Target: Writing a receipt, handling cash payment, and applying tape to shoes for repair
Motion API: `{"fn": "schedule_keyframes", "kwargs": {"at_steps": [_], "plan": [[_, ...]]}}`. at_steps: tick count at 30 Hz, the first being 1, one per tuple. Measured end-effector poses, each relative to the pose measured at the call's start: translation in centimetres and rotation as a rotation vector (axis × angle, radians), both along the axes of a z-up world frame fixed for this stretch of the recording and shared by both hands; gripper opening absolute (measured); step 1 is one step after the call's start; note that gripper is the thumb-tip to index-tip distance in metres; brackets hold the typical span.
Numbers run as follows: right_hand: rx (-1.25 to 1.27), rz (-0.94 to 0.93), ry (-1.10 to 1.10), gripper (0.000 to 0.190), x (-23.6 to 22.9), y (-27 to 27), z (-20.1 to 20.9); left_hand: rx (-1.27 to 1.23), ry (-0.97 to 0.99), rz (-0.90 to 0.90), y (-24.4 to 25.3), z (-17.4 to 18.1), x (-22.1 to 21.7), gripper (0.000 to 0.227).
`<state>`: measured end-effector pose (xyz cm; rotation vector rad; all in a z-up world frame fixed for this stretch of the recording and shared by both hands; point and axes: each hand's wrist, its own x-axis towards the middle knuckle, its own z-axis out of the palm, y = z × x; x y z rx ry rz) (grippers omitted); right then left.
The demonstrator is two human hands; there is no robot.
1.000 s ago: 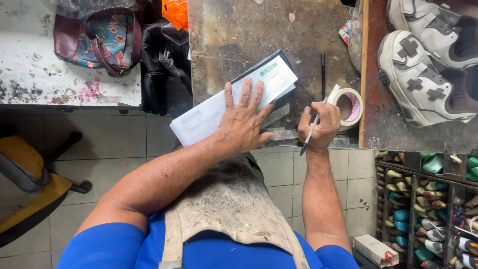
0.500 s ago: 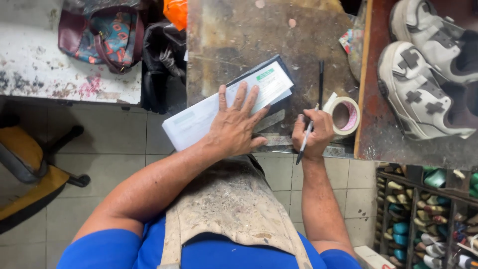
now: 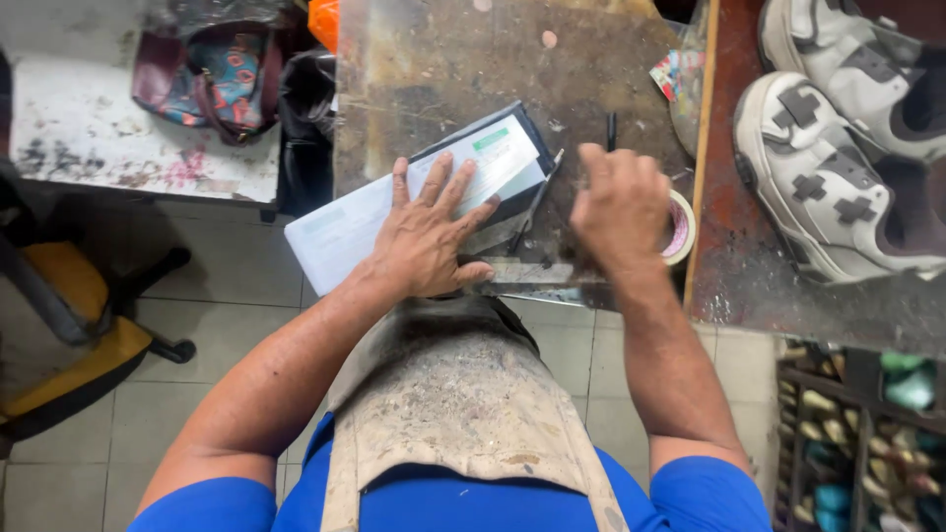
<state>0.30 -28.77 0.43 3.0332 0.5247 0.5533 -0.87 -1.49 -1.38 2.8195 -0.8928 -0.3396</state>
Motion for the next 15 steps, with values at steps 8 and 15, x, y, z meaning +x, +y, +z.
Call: {"fn": "schedule_keyframes", "kwargs": {"at_steps": [8, 15], "plan": [[0.056, -0.487, 0.674, 0.054, 4.5, -3.9, 0.1, -0.076, -0.044, -0.016, 0.5, 0.8, -0.5, 0.081], [0.347, -0.587, 0.53, 0.053, 5.3, -3.3, -0.6, -0.056, -0.048, 0.026, 0.4, 1.8, -0.4, 0.078]]}}
